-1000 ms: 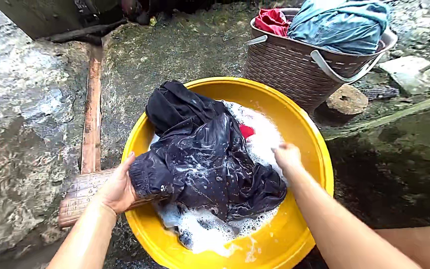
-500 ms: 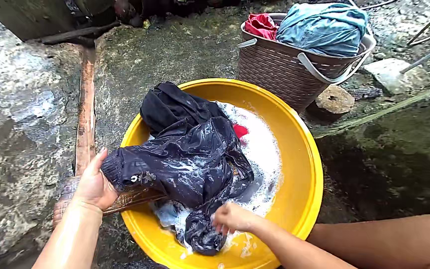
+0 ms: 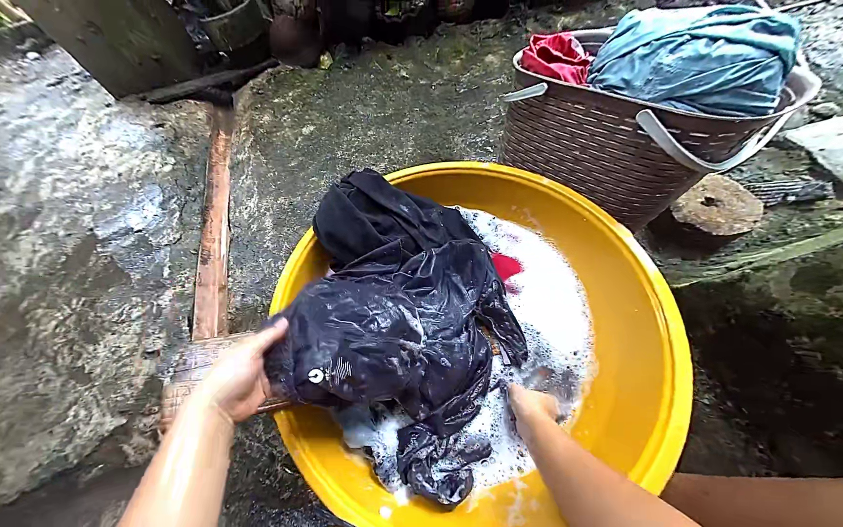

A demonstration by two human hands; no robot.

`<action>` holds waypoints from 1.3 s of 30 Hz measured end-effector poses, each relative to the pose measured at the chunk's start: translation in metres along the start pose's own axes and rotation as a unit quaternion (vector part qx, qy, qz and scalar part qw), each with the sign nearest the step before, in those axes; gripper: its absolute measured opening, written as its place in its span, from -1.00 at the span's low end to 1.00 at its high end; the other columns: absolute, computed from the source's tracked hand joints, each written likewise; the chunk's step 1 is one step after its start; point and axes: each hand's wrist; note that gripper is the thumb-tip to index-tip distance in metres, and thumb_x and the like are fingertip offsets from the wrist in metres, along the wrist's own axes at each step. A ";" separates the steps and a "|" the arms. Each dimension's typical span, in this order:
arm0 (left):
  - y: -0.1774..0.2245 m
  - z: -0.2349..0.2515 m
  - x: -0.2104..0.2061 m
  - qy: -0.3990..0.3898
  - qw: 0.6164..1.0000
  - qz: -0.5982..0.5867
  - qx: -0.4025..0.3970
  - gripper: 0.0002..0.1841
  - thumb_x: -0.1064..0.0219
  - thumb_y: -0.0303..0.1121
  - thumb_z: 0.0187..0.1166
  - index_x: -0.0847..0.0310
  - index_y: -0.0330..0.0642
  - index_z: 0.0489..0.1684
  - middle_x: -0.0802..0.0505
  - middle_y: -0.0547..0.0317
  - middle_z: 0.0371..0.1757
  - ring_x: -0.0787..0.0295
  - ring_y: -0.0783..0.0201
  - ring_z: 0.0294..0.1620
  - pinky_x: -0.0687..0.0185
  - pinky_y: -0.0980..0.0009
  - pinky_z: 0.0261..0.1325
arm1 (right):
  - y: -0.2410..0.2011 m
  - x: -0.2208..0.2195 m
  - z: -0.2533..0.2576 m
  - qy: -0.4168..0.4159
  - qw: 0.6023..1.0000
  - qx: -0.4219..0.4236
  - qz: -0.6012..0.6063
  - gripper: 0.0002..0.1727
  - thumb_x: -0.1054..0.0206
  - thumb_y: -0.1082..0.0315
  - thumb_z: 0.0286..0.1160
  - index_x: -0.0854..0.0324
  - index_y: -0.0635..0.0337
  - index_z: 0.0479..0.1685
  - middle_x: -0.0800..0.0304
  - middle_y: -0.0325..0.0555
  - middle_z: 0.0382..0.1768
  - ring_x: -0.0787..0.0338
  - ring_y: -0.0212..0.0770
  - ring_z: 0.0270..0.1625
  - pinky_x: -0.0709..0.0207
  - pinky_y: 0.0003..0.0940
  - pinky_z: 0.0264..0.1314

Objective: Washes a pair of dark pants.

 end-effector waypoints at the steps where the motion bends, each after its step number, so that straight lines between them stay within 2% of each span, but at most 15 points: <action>1: -0.008 0.011 0.002 0.035 0.996 0.062 0.055 -0.54 0.02 0.02 0.86 -0.53 -0.14 0.37 -0.86 -0.03 0.02 -0.87 0.07 -0.04 -0.82 0.05 -0.04 | 0.000 -0.001 0.003 0.001 1.000 -0.002 0.011 -0.30 -0.43 0.08 0.54 -0.48 0.51 0.47 -0.55 0.38 0.49 -0.57 0.19 0.57 -0.44 0.12 0.58; 3: -0.022 0.025 0.011 0.064 0.984 0.132 0.103 -0.54 0.01 -0.03 0.88 -0.44 -0.19 0.46 -0.85 -0.09 0.05 -0.88 0.04 -0.03 -0.81 0.03 -0.03 | -0.001 -0.001 0.009 -0.004 1.000 0.007 0.030 -0.30 -0.50 0.13 0.46 -0.49 0.50 0.45 -0.57 0.38 0.46 -0.61 0.20 0.51 -0.49 0.14 0.51; 5: -0.026 0.028 0.016 0.087 0.983 0.127 0.102 -0.53 0.00 -0.03 0.87 -0.43 -0.22 0.47 -0.84 -0.10 0.06 -0.87 0.05 -0.03 -0.81 0.04 -0.03 | -0.002 0.003 0.014 -0.021 0.999 0.032 0.000 -0.26 -0.52 0.12 0.44 -0.46 0.50 0.49 -0.57 0.39 0.46 -0.61 0.21 0.51 -0.48 0.16 0.52; 9: -0.037 0.033 0.024 0.101 0.980 0.143 0.094 -0.54 -0.10 -0.09 0.84 -0.38 -0.22 0.51 -0.81 -0.14 0.12 -0.84 0.03 0.03 -0.78 0.03 0.04 | -0.002 0.007 0.018 -0.031 0.997 0.052 -0.039 -0.30 -0.52 0.06 0.46 -0.56 0.49 0.39 -0.59 0.39 0.44 -0.59 0.21 0.53 -0.44 0.16 0.54; 11: -0.043 0.034 0.025 0.093 0.976 0.179 0.081 -0.62 -0.15 -0.18 0.83 -0.49 -0.22 0.42 -0.83 -0.11 0.03 -0.84 0.09 -0.04 -0.76 0.11 0.01 | -0.003 0.010 0.015 -0.026 0.997 0.044 -0.060 -0.27 -0.51 0.09 0.47 -0.49 0.50 0.47 -0.50 0.39 0.54 -0.49 0.20 0.64 -0.37 0.12 0.65; 13: -0.043 0.032 0.024 0.083 0.975 0.192 0.069 -0.68 -0.16 -0.24 0.82 -0.56 -0.24 0.34 -0.84 -0.06 -0.03 -0.83 0.16 -0.09 -0.76 0.18 -0.01 | -0.004 0.008 0.016 -0.030 0.996 0.026 -0.080 -0.34 -0.39 0.12 0.57 -0.49 0.50 0.48 -0.50 0.37 0.55 -0.51 0.16 0.64 -0.39 0.09 0.64; 16: -0.041 0.034 0.022 0.081 0.976 0.190 0.066 -0.67 -0.17 -0.20 0.82 -0.61 -0.24 0.29 -0.85 -0.06 -0.07 -0.85 0.15 -0.12 -0.77 0.16 -0.01 | -0.002 0.003 0.009 -0.036 0.998 0.017 0.054 -0.42 -0.31 0.13 0.66 -0.48 0.49 0.41 -0.59 0.32 0.32 -0.65 0.09 0.28 -0.53 0.05 0.28; 19: -0.046 0.037 0.020 0.076 0.981 0.160 0.075 -0.58 -0.15 -0.07 0.82 -0.57 -0.22 0.37 -0.85 -0.09 0.00 -0.85 0.09 -0.04 -0.77 0.08 0.04 | -0.008 0.009 -0.054 -0.039 0.973 0.044 0.224 -0.25 -0.45 0.09 0.57 -0.32 0.47 0.55 -0.61 0.35 0.33 -0.71 0.16 0.30 -0.63 0.14 0.27; 23: -0.044 0.030 0.005 0.038 0.988 0.113 0.098 -0.47 -0.05 0.06 0.83 -0.46 -0.19 0.49 -0.81 -0.10 0.14 -0.82 0.04 0.09 -0.74 0.02 0.14 | -0.033 0.002 -0.170 -0.154 0.929 0.261 0.214 -0.23 -0.60 0.33 0.34 -0.30 0.43 0.51 -0.73 0.22 0.06 -0.81 -0.03 0.03 -0.72 -0.05 0.14; 26: -0.036 0.025 -0.002 -0.007 0.992 0.070 0.104 -0.47 0.04 0.06 0.86 -0.52 -0.18 0.43 -0.87 -0.05 0.06 -0.87 0.06 0.05 -0.80 0.04 0.12 | -0.066 -0.031 -0.231 -0.266 0.882 0.367 0.130 -0.11 -0.72 0.09 0.09 -0.37 0.27 0.45 -0.80 0.06 -0.05 -0.85 -0.10 -0.02 -0.74 -0.04 0.11; 28: -0.030 0.023 -0.001 -0.010 0.994 0.030 0.108 -0.44 0.13 0.11 0.87 -0.56 -0.16 0.32 -0.87 -0.03 0.00 -0.86 0.06 0.00 -0.78 0.01 0.08 | -0.087 -0.051 -0.251 -0.324 0.871 0.362 0.079 -0.11 -0.67 -0.04 0.22 -0.39 0.23 0.50 -0.77 0.12 0.09 -0.79 -0.01 0.14 -0.64 0.04 0.26; 31: -0.021 0.019 0.002 -0.011 0.994 -0.019 0.103 -0.40 0.23 0.14 0.87 -0.57 -0.13 0.32 -0.88 -0.03 -0.02 -0.87 0.05 -0.01 -0.79 0.00 0.08 | -0.106 -0.072 -0.249 -0.365 0.877 0.304 0.066 -0.28 -0.57 -0.05 0.42 -0.51 0.27 0.42 -0.76 0.20 0.12 -0.75 0.05 0.19 -0.57 0.07 0.30; 35: -0.015 0.014 0.004 -0.031 0.996 -0.038 0.076 -0.43 0.23 0.08 0.89 -0.51 -0.15 0.40 -0.86 -0.05 0.06 -0.87 0.06 0.04 -0.80 0.03 0.12 | -0.111 -0.076 -0.220 -0.374 0.869 0.324 0.009 -0.27 -0.68 -0.01 0.29 -0.58 0.30 0.34 -0.79 0.19 0.04 -0.79 0.04 0.11 -0.64 0.06 0.25; 37: -0.011 0.011 0.006 -0.011 0.997 -0.048 0.058 -0.44 0.19 0.08 0.88 -0.53 -0.14 0.38 -0.86 -0.02 0.08 -0.87 0.08 0.06 -0.80 0.05 0.13 | -0.113 -0.067 -0.196 -0.381 0.861 0.338 -0.002 -0.42 -0.66 0.01 0.31 -0.70 0.29 0.12 -0.84 0.09 -0.15 -0.83 -0.06 -0.11 -0.70 -0.02 0.06; 39: -0.007 0.010 0.012 0.041 0.996 -0.076 0.032 -0.48 0.14 0.08 0.87 -0.55 -0.12 0.33 -0.86 0.03 0.04 -0.86 0.12 0.05 -0.79 0.06 0.13 | -0.116 -0.040 -0.167 -0.363 0.862 0.352 0.044 -0.54 -0.60 0.08 0.41 -0.73 0.26 0.09 -0.85 0.01 -0.26 -0.83 -0.14 -0.26 -0.74 -0.10 -0.09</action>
Point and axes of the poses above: each hand's wrist, its own z-axis towards the middle knuckle, its own x-axis out of the back of the hand, y = z × x
